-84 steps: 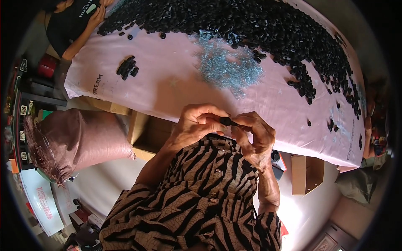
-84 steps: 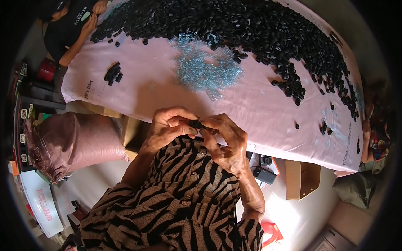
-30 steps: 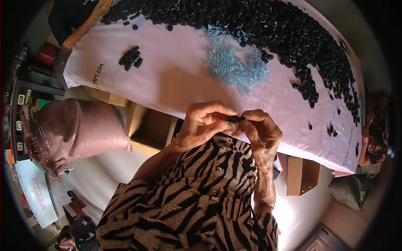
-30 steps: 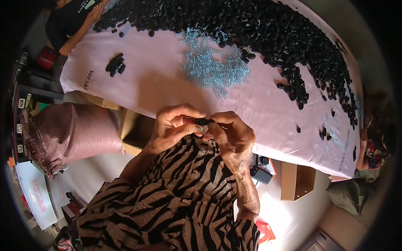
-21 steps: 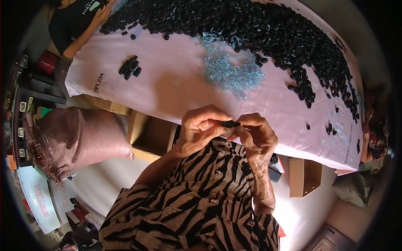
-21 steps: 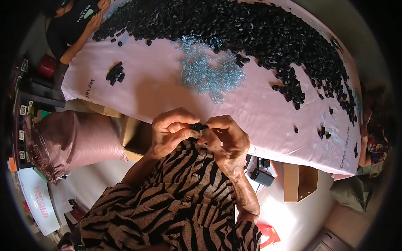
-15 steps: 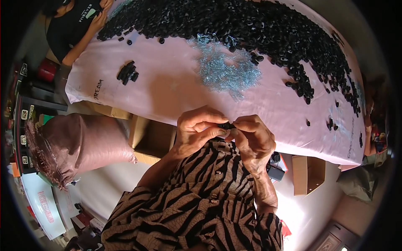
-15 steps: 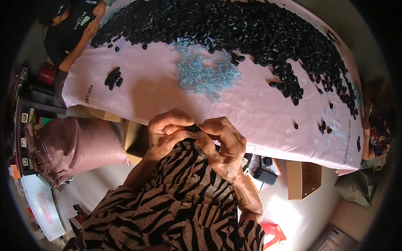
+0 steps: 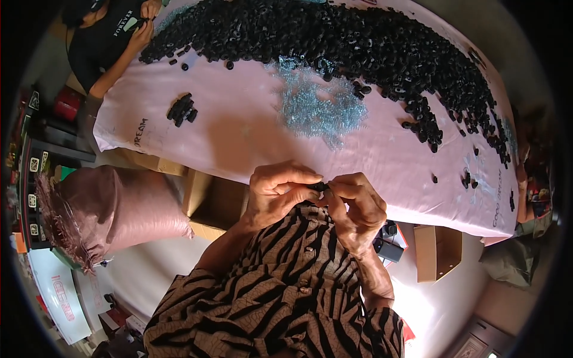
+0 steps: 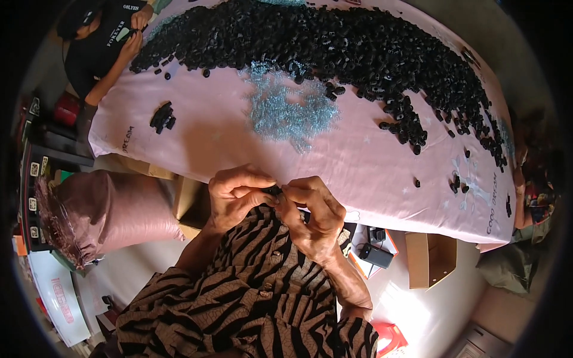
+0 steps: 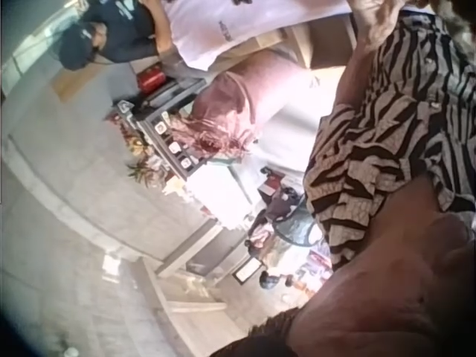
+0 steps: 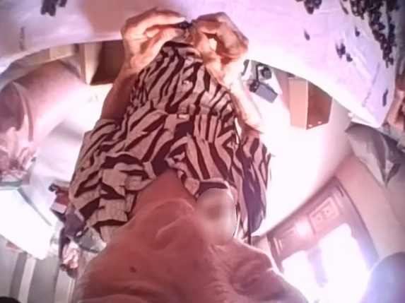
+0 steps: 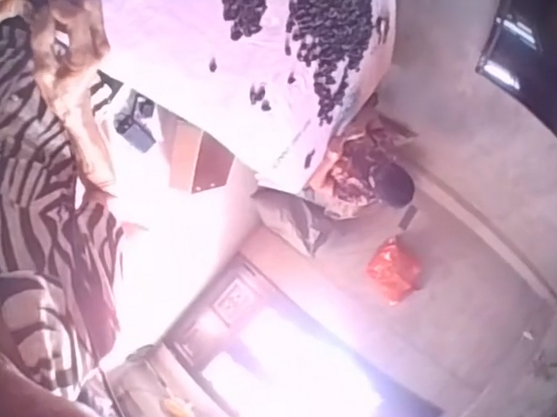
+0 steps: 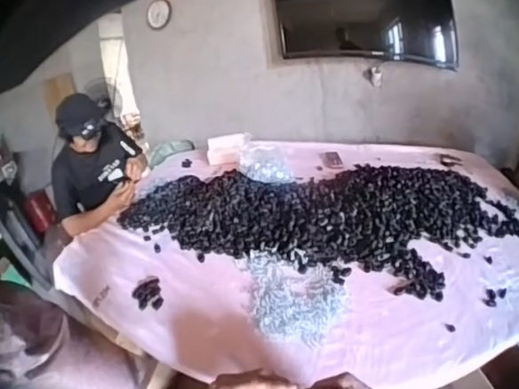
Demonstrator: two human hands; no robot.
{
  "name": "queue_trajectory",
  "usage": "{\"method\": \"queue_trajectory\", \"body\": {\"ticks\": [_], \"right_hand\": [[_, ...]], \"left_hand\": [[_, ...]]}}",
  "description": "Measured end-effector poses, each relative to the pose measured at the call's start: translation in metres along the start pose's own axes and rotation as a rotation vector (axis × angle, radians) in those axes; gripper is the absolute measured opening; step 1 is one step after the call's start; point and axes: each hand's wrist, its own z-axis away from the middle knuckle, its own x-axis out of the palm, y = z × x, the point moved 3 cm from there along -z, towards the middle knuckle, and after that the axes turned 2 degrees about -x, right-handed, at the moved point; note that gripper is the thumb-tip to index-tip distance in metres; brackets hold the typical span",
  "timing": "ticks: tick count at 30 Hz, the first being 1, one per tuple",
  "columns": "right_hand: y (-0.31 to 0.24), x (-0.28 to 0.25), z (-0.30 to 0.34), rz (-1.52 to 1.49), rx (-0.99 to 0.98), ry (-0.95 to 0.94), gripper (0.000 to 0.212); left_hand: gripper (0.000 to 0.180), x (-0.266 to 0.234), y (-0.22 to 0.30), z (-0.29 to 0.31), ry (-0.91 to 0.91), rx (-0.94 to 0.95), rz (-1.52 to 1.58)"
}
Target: Placing tiny blue beads onto small black plastic pieces on a table.
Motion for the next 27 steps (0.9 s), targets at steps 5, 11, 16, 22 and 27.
{"method": "queue_trajectory", "body": {"ticks": [5,11,16,22,27], "right_hand": [[-0.001,0.002,0.002,0.016,-0.012,0.016,0.013],[0.002,0.002,0.007,0.116,-0.051,0.061,0.016],[0.003,0.003,0.006,0.043,0.08,0.039,0.007],[0.022,0.001,0.012,-0.27,0.201,0.047,0.009],[0.022,0.002,0.01,-0.335,0.279,0.034,0.006]], "left_hand": [[0.022,0.001,0.0,-0.001,0.0,0.032,-0.12],[0.021,0.008,0.003,0.001,0.089,0.036,-0.275],[0.022,0.003,0.005,0.0,0.035,0.051,-0.378],[0.027,0.013,0.013,-0.002,0.036,0.219,-0.594],[0.02,0.0,-0.006,0.0,0.024,-0.028,-0.242]]}}
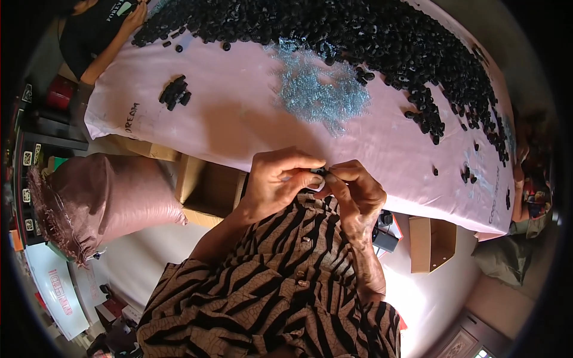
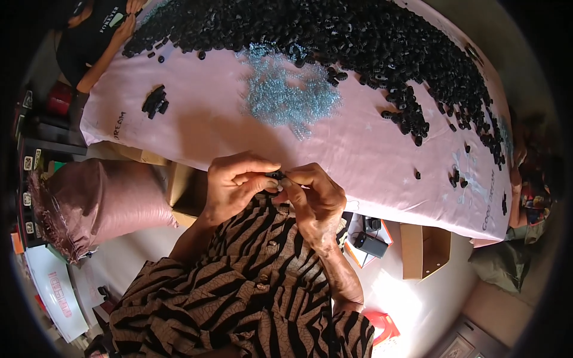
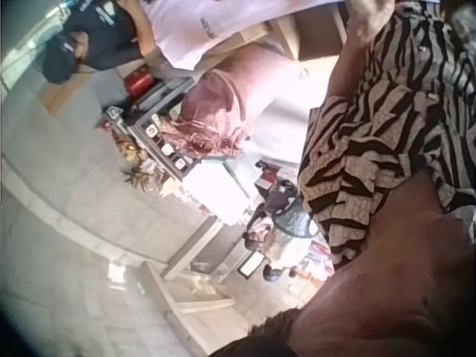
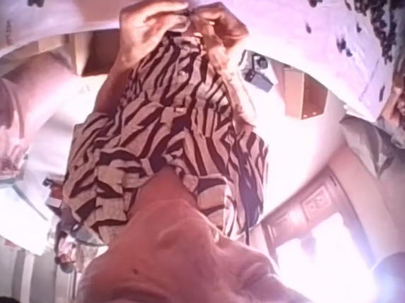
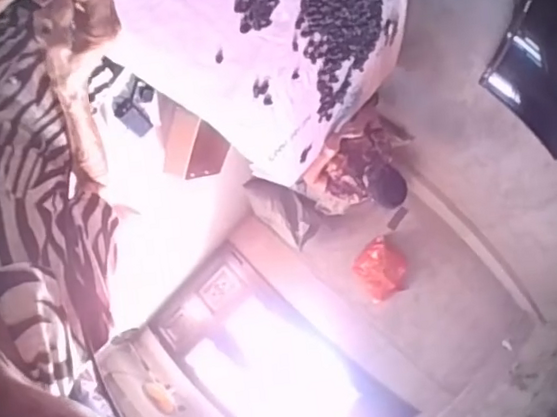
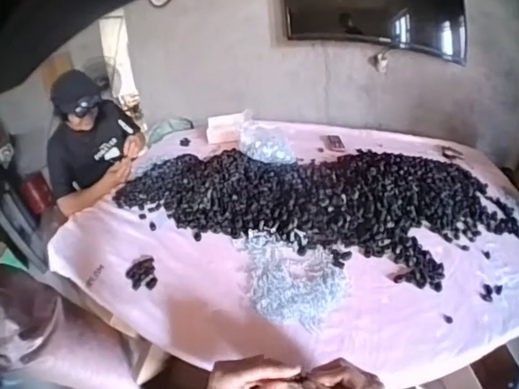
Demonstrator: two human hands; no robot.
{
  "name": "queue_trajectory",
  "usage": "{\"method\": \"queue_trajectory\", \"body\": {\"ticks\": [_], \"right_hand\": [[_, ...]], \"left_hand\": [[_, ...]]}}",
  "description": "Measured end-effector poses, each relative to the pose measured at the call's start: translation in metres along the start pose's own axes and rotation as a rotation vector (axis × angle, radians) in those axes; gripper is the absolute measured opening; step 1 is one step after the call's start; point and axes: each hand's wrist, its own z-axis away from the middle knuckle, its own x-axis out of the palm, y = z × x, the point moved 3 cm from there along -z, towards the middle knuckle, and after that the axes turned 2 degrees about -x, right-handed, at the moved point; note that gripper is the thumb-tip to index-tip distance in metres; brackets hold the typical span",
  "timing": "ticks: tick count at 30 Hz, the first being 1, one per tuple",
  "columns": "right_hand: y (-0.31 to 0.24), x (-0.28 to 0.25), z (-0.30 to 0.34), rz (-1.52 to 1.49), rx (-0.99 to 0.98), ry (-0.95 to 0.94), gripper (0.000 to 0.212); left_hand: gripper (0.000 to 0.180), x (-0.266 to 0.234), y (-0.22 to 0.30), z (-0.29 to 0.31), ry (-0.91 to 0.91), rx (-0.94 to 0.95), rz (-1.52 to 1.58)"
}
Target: Placing tiny blue beads onto small black plastic pieces on a table.
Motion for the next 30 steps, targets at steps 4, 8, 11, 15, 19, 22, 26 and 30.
{"method": "queue_trajectory", "body": {"ticks": [4,8,11,15,19,22,26,30], "right_hand": [[-0.004,0.003,-0.002,0.055,-0.02,-0.016,0.006],[-0.008,0.007,0.0,0.074,-0.05,-0.05,0.01],[-0.01,0.01,0.002,0.056,-0.073,-0.041,0.012],[-0.013,0.01,0.005,0.108,-0.143,0.0,0.013],[-0.019,0.01,0.007,0.283,-0.278,-0.011,0.014],[-0.025,0.01,0.009,0.45,-0.326,-0.053,0.014],[-0.025,0.007,0.009,0.443,-0.319,-0.075,0.017],[-0.026,0.008,0.01,0.519,-0.267,-0.083,0.019]], "left_hand": [[0.018,-0.004,-0.008,-0.001,-0.01,-0.204,0.332],[0.021,-0.006,-0.007,0.0,-0.004,-0.248,0.389],[0.022,-0.006,-0.008,0.002,0.004,-0.207,0.427],[0.02,-0.003,-0.005,0.001,-0.008,-0.193,0.507],[0.019,0.0,-0.001,0.001,-0.013,-0.106,0.504],[0.018,-0.002,-0.001,0.003,-0.011,-0.121,0.401],[0.017,-0.003,0.001,0.001,-0.006,-0.139,0.365],[0.02,-0.002,-0.001,0.003,-0.04,-0.12,0.275]]}}
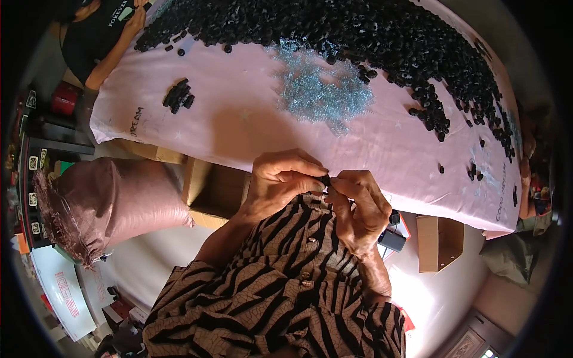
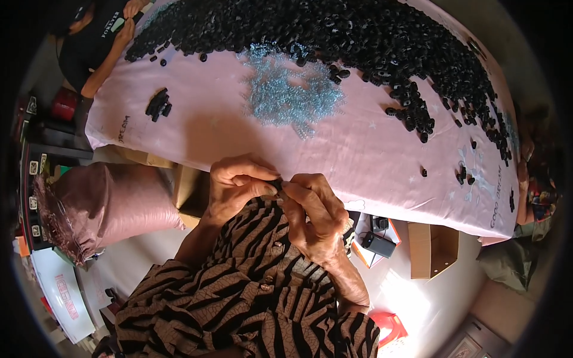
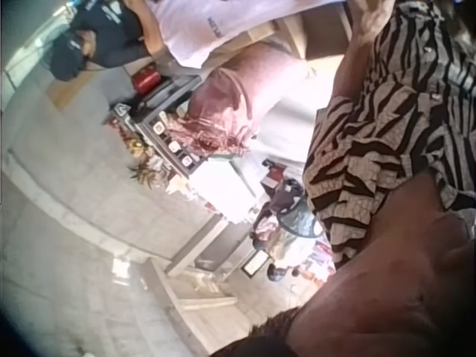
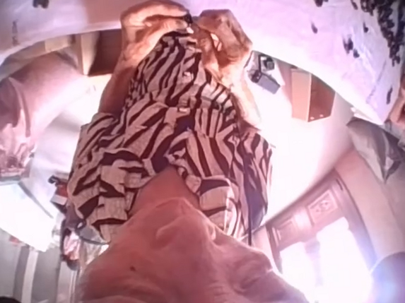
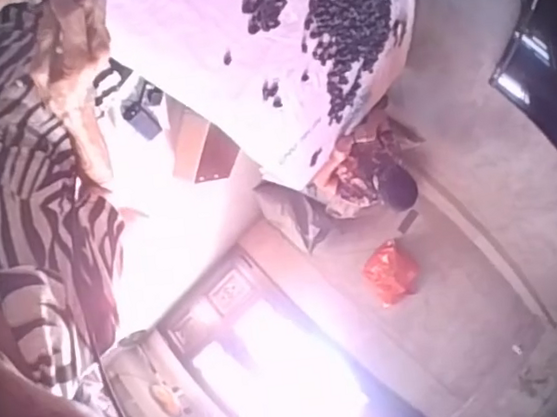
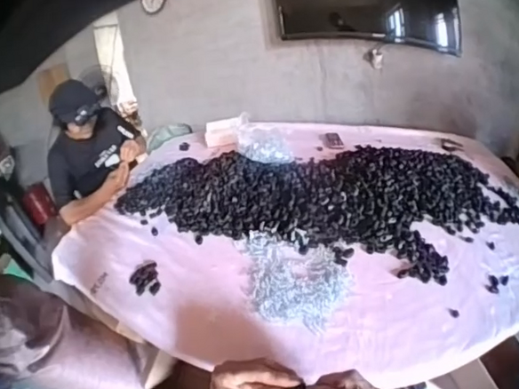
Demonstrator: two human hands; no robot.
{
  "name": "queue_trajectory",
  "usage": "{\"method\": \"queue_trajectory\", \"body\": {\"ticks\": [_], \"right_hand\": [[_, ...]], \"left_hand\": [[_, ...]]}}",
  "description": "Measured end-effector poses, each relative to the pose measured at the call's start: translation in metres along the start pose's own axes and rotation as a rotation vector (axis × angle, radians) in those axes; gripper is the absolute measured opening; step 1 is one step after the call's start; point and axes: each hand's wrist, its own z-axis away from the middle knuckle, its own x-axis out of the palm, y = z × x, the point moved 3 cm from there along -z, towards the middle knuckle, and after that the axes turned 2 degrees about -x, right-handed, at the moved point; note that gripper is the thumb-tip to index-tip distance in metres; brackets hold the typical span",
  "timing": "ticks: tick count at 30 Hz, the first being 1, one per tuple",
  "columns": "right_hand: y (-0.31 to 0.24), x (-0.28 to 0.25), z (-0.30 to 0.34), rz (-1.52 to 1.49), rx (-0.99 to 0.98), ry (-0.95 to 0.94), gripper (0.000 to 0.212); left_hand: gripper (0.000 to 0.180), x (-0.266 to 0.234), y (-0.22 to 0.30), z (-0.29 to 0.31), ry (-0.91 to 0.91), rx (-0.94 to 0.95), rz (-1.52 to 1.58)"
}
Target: Placing tiny blue beads onto small black plastic pieces on a table.
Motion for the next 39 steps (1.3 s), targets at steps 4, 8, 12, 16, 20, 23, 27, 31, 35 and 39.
{"method": "queue_trajectory", "body": {"ticks": [4,8,12,16,20,23,27,31,35,39], "right_hand": [[0.0,0.002,-0.001,0.024,0.0,0.012,0.018],[0.006,0.002,0.004,0.036,0.045,0.041,0.018],[0.01,0.004,0.003,-0.098,0.111,0.055,0.012],[0.024,0.001,0.0,-0.433,0.199,0.033,0.01],[0.026,-0.003,-0.005,-0.603,0.325,0.028,0.012],[0.034,-0.001,-0.002,-0.708,0.358,0.024,0.012],[0.035,-0.001,-0.002,-0.728,0.376,0.022,0.01],[0.036,0.006,-0.001,-0.717,0.368,0.061,0.008],[0.04,0.007,0.002,-0.829,0.404,0.033,0.004],[0.043,0.009,0.003,-0.854,0.467,0.06,0.007]], "left_hand": [[0.023,0.002,0.002,0.0,0.0,0.031,-0.074],[0.022,0.005,0.003,0.001,0.024,0.037,-0.073],[0.019,0.004,0.004,-0.001,-0.036,0.081,-0.193],[0.022,0.001,-0.001,-0.004,-0.026,-0.04,0.002],[0.026,0.003,0.002,-0.004,-0.047,-0.048,0.132],[0.028,0.003,0.002,-0.003,-0.079,-0.013,0.157],[0.027,0.0,-0.001,-0.001,-0.092,-0.011,0.067],[0.027,-0.002,-0.005,-0.001,-0.095,0.003,0.047],[0.027,-0.003,-0.008,-0.002,-0.085,0.023,0.041],[0.027,-0.007,-0.009,-0.005,-0.118,-0.028,0.05]]}}
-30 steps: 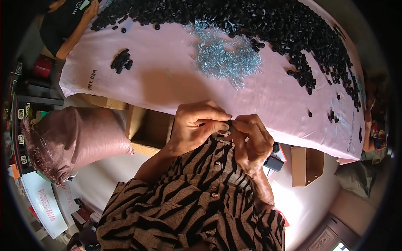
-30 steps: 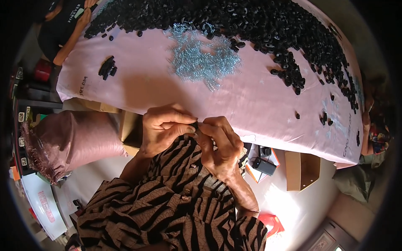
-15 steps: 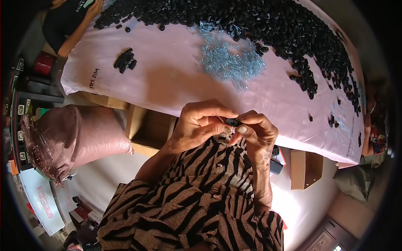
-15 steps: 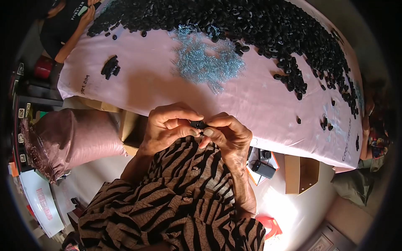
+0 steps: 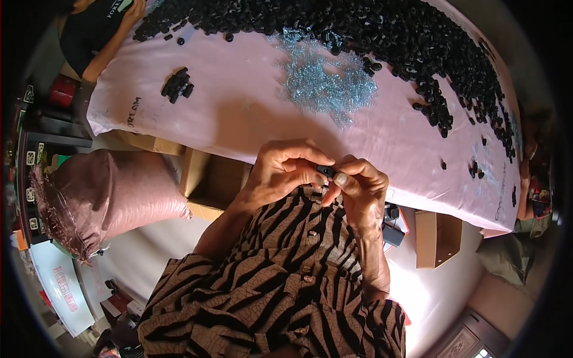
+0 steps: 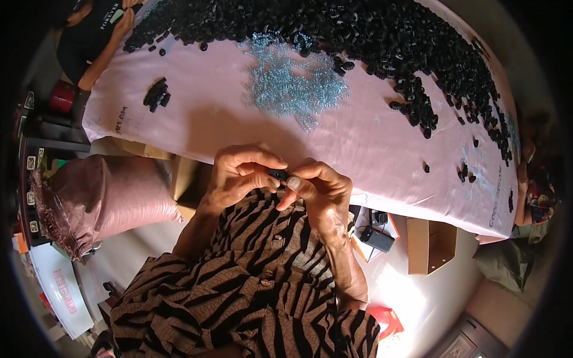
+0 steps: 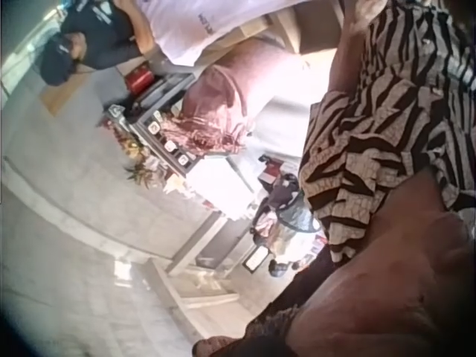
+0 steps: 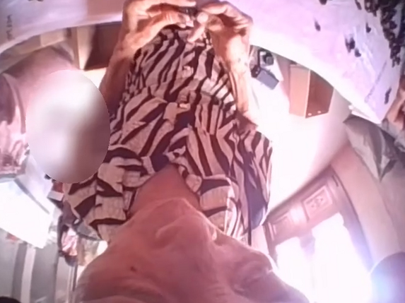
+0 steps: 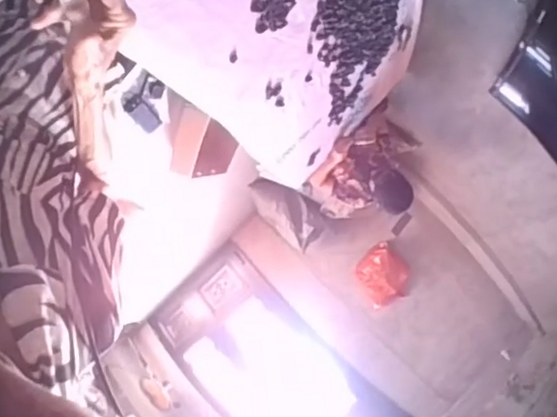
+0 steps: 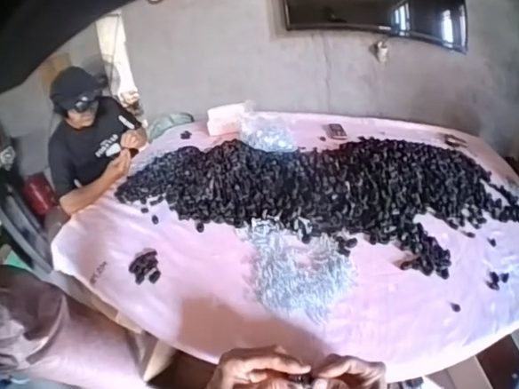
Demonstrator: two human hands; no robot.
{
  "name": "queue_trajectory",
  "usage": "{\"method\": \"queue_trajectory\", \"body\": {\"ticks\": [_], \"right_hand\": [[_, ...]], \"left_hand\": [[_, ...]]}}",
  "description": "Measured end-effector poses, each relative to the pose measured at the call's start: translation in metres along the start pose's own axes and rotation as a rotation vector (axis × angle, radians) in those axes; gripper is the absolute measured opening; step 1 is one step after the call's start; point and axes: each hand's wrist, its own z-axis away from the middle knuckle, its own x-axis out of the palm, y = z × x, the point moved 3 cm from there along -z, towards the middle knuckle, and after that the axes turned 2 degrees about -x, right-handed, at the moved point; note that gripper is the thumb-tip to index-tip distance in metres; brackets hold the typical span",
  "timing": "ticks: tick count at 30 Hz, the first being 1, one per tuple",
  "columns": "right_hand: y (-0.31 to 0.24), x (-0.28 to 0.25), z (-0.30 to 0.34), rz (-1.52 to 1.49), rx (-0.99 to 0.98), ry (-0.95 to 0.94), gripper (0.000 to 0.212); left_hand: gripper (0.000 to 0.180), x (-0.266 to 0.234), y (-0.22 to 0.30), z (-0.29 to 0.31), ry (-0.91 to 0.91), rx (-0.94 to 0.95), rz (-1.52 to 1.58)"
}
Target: Placing tiny blue beads onto small black plastic pieces on a table.
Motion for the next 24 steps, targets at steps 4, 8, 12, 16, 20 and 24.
{"method": "queue_trajectory", "body": {"ticks": [4,8,12,16,20,24], "right_hand": [[-0.001,0.0,-0.003,0.008,0.032,-0.004,0.008],[-0.001,0.0,-0.006,0.022,0.076,0.002,0.007],[-0.006,0.018,-0.006,0.086,0.024,0.027,0.007],[-0.01,0.028,-0.003,0.094,-0.068,-0.05,0.023],[-0.007,0.024,0.005,0.254,-0.183,-0.098,0.026],[-0.008,0.022,0.008,0.405,-0.252,-0.057,0.024]], "left_hand": [[0.025,-0.003,-0.002,-0.003,-0.021,-0.102,0.04],[0.023,-0.004,-0.001,-0.003,-0.006,-0.079,-0.014],[0.02,-0.009,-0.018,0.004,0.04,-0.248,0.4],[0.031,-0.004,-0.02,0.0,0.011,-0.231,0.567],[0.031,-0.005,-0.021,0.001,0.014,-0.268,0.614],[0.031,-0.003,-0.011,0.002,0.022,-0.248,0.466]]}}
